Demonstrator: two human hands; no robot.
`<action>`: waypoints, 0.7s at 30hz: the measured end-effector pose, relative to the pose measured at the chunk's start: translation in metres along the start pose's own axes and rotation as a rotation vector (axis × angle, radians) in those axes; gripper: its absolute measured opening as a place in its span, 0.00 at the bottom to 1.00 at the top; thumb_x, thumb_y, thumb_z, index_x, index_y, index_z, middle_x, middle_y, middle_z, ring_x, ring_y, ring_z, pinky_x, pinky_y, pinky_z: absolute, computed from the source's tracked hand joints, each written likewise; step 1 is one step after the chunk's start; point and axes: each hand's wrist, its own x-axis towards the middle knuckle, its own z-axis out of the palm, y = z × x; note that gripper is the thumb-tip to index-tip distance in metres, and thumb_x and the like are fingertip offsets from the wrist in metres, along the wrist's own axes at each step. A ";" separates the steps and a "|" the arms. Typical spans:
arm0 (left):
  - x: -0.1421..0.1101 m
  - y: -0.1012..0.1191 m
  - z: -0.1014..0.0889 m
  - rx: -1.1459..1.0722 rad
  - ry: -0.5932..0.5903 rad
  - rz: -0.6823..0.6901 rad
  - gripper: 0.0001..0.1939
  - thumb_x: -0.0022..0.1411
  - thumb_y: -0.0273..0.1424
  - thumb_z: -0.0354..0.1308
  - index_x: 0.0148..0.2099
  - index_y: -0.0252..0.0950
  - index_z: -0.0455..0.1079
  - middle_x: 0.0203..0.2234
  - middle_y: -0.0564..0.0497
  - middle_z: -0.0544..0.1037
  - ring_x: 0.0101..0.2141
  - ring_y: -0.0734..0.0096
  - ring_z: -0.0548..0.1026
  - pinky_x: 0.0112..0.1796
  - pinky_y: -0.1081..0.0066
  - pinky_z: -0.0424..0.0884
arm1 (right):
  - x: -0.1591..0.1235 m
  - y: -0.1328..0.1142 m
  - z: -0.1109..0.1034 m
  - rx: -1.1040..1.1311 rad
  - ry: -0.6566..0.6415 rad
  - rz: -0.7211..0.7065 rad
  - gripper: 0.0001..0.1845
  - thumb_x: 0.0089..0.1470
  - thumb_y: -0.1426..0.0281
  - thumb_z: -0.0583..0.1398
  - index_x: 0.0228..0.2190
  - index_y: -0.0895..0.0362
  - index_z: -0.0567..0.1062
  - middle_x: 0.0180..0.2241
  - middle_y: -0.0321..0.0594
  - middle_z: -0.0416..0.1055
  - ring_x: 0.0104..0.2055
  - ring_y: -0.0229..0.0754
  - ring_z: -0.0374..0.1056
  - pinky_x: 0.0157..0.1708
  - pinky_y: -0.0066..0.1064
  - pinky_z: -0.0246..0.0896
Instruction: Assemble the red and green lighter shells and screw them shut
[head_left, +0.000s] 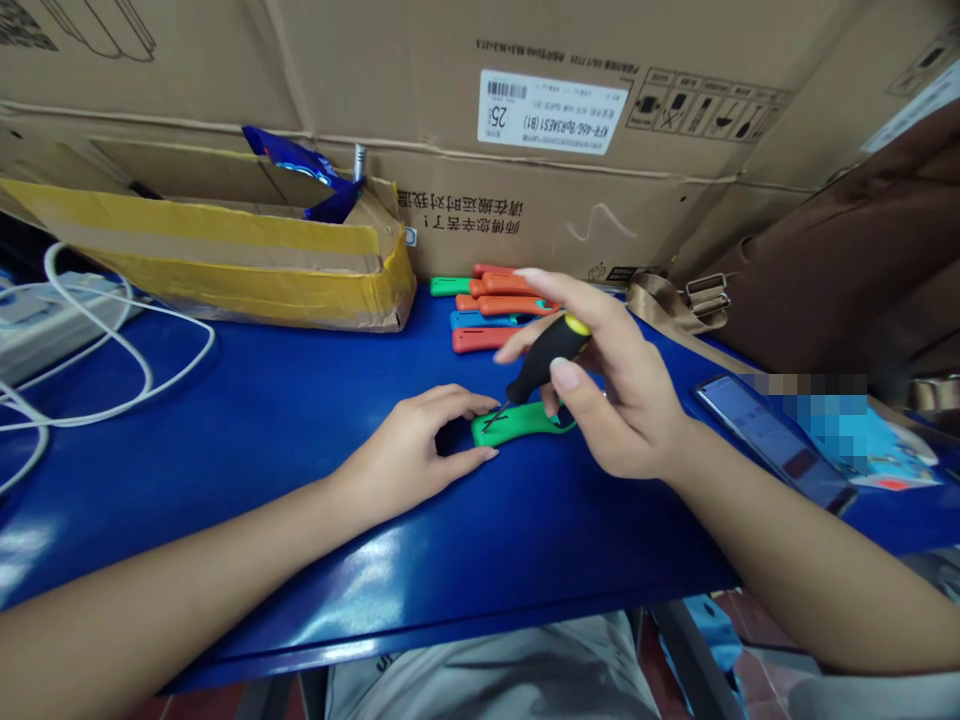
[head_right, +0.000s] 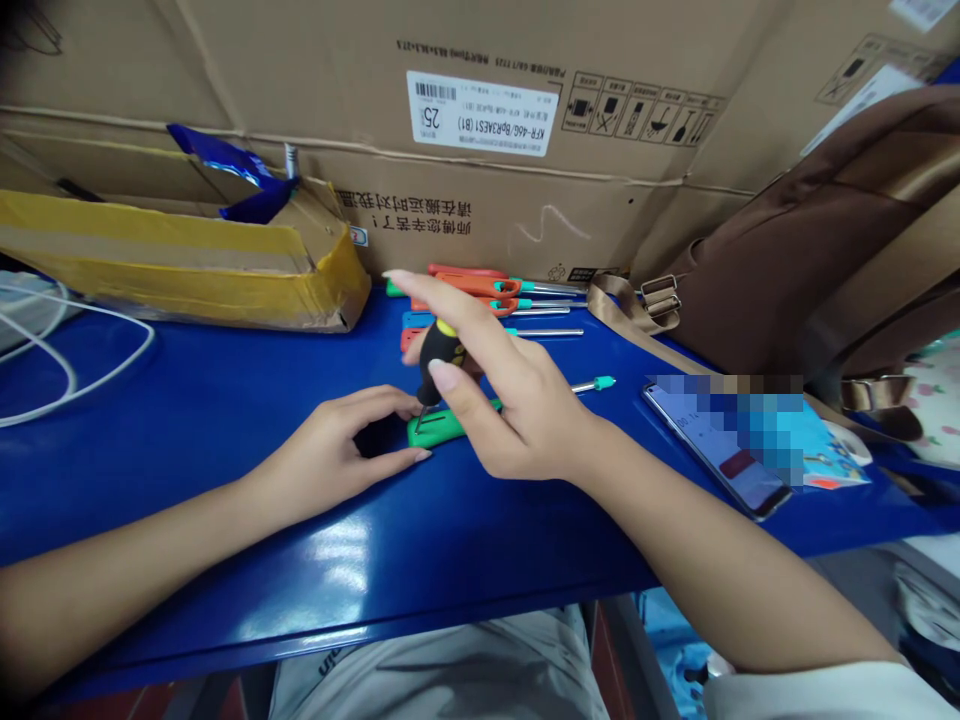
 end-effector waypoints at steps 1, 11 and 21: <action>0.000 0.000 0.000 0.001 0.001 0.000 0.15 0.63 0.31 0.67 0.51 0.38 0.74 0.45 0.49 0.82 0.45 0.66 0.79 0.49 0.66 0.75 | 0.000 0.000 0.000 -0.041 0.026 -0.010 0.26 0.69 0.63 0.53 0.65 0.46 0.60 0.58 0.41 0.73 0.45 0.47 0.78 0.40 0.41 0.79; 0.000 0.000 0.000 -0.044 -0.024 -0.027 0.14 0.61 0.29 0.68 0.50 0.37 0.74 0.44 0.49 0.81 0.45 0.65 0.79 0.48 0.66 0.74 | 0.000 0.003 0.004 0.095 0.018 -0.048 0.30 0.68 0.67 0.54 0.68 0.48 0.56 0.61 0.44 0.70 0.48 0.47 0.77 0.35 0.37 0.79; 0.000 -0.001 0.000 -0.047 -0.026 -0.023 0.16 0.62 0.31 0.68 0.51 0.37 0.74 0.45 0.49 0.81 0.46 0.64 0.79 0.50 0.64 0.74 | 0.000 0.004 0.006 0.117 0.040 0.034 0.29 0.69 0.62 0.53 0.68 0.47 0.56 0.56 0.44 0.74 0.44 0.46 0.78 0.33 0.38 0.79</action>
